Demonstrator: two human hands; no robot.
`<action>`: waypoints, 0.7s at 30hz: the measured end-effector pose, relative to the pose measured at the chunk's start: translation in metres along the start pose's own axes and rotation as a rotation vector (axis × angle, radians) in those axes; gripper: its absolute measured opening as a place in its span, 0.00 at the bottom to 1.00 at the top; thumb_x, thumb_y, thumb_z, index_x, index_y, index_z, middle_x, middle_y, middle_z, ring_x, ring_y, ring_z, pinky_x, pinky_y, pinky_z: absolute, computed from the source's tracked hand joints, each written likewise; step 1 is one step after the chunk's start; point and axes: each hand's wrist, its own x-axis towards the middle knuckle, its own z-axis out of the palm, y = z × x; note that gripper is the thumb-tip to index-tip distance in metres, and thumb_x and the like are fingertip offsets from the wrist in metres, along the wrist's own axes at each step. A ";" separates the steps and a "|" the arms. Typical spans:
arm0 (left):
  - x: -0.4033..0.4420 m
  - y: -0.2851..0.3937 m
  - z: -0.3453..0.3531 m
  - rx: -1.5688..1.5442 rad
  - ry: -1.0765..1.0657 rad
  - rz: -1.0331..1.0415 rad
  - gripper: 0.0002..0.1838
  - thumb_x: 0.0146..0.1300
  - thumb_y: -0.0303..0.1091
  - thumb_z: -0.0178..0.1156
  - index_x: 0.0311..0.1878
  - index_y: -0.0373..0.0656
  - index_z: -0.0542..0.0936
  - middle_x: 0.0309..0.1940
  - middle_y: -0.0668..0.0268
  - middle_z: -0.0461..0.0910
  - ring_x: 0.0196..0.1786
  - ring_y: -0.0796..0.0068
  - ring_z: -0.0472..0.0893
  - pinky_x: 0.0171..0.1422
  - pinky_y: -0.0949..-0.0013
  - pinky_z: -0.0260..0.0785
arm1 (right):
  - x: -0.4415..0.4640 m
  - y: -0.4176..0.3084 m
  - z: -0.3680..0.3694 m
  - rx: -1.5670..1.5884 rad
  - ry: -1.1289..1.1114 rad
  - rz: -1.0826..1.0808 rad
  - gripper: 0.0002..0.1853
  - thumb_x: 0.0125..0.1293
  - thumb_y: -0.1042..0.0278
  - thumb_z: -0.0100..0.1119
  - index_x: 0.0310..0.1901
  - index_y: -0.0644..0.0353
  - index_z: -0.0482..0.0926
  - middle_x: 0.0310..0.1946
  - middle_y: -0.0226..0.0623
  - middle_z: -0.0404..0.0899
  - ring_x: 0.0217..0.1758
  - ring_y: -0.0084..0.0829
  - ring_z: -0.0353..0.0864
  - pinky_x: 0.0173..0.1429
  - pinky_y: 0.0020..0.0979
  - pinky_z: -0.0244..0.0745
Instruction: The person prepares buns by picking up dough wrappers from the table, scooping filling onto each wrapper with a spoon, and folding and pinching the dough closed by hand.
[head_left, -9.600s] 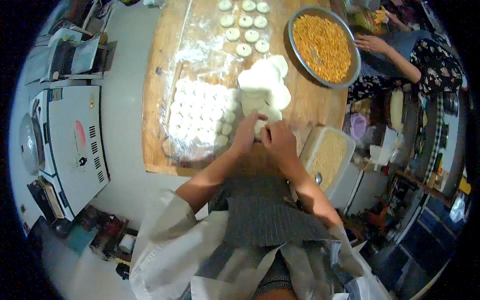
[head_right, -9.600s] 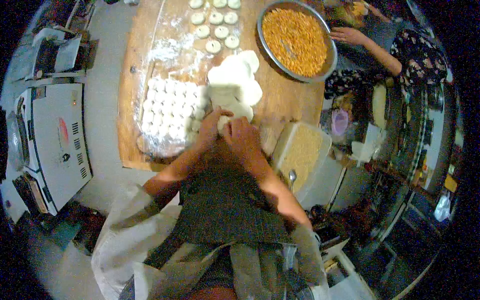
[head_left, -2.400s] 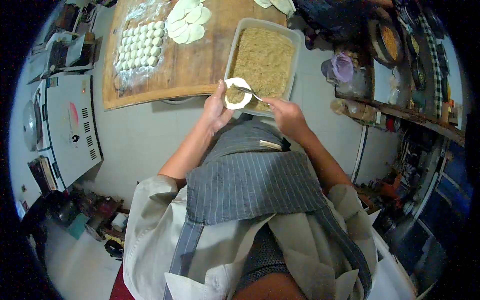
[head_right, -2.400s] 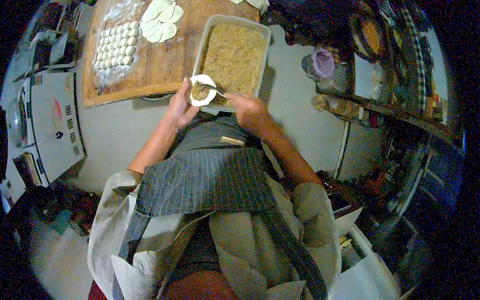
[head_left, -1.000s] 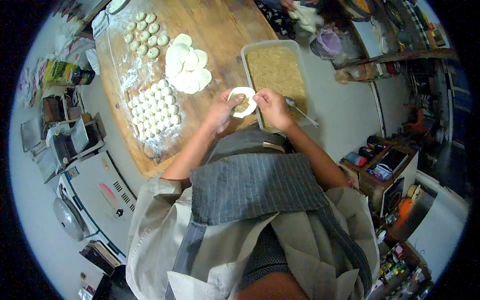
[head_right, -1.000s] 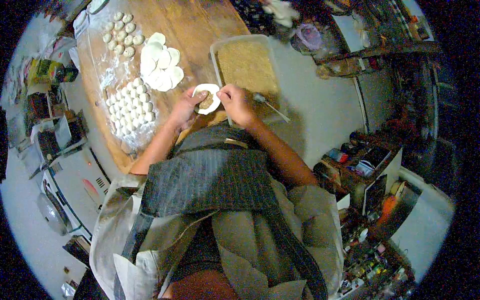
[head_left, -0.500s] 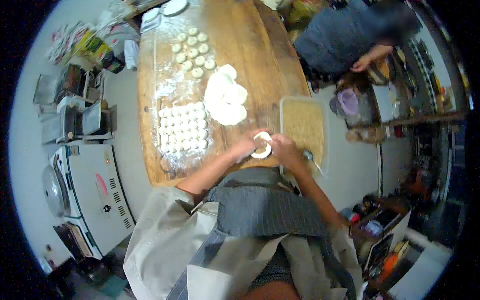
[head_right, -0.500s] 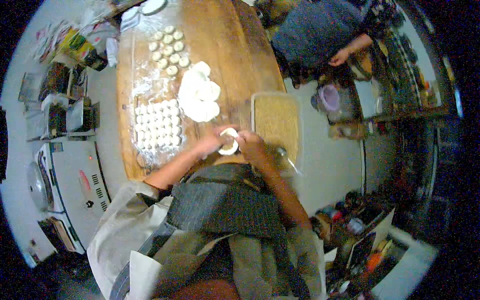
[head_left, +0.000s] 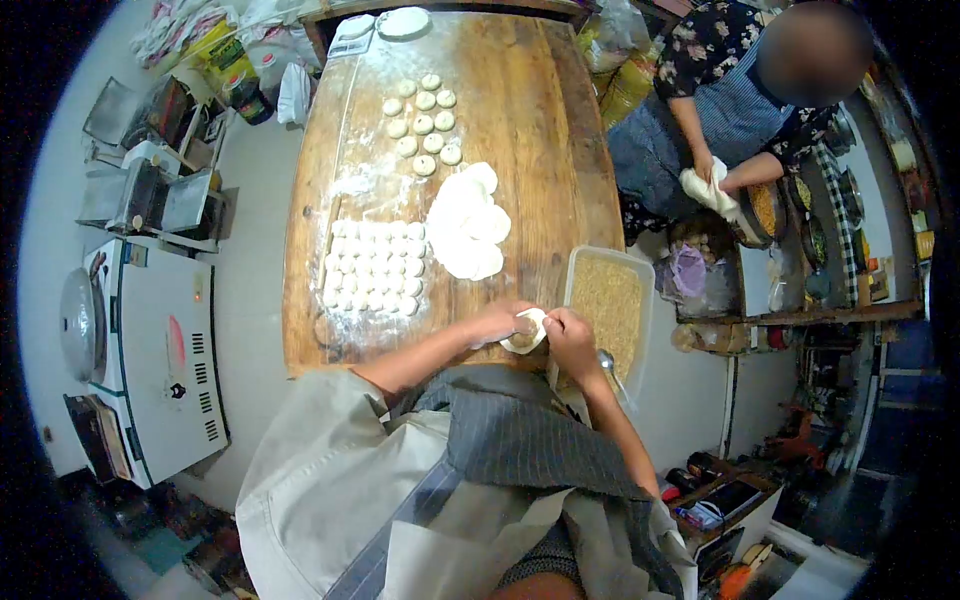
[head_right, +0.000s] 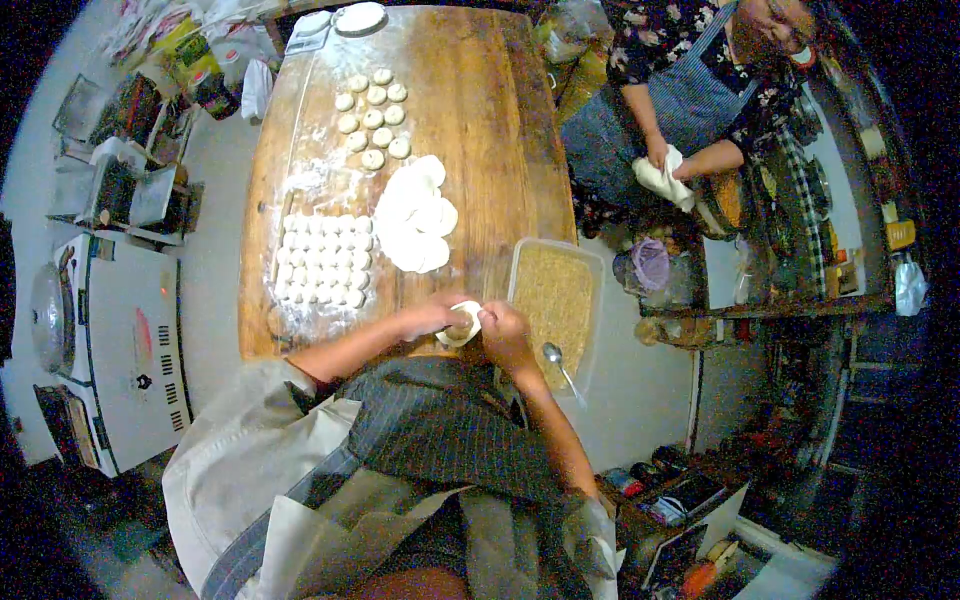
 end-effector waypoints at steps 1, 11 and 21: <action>0.002 -0.002 0.000 -0.003 -0.001 0.000 0.24 0.59 0.35 0.58 0.60 0.41 0.74 0.52 0.58 0.77 0.55 0.66 0.75 0.63 0.65 0.64 | -0.001 -0.001 0.000 -0.002 -0.003 0.002 0.10 0.62 0.64 0.56 0.34 0.64 0.77 0.29 0.50 0.79 0.34 0.49 0.80 0.39 0.43 0.73; -0.005 0.068 -0.029 -0.085 -0.025 -0.005 0.21 0.66 0.44 0.53 0.56 0.40 0.73 0.48 0.59 0.77 0.54 0.66 0.77 0.58 0.63 0.72 | 0.018 -0.027 -0.018 0.030 0.103 0.076 0.10 0.64 0.66 0.54 0.36 0.66 0.78 0.25 0.46 0.76 0.29 0.39 0.76 0.34 0.37 0.71; 0.014 0.039 0.007 -0.562 0.302 0.294 0.22 0.58 0.24 0.63 0.56 0.39 0.71 0.46 0.62 0.77 0.50 0.74 0.77 0.57 0.68 0.73 | 0.030 -0.058 -0.021 -0.091 0.314 -0.070 0.08 0.62 0.71 0.57 0.36 0.68 0.78 0.26 0.44 0.76 0.28 0.35 0.75 0.35 0.34 0.70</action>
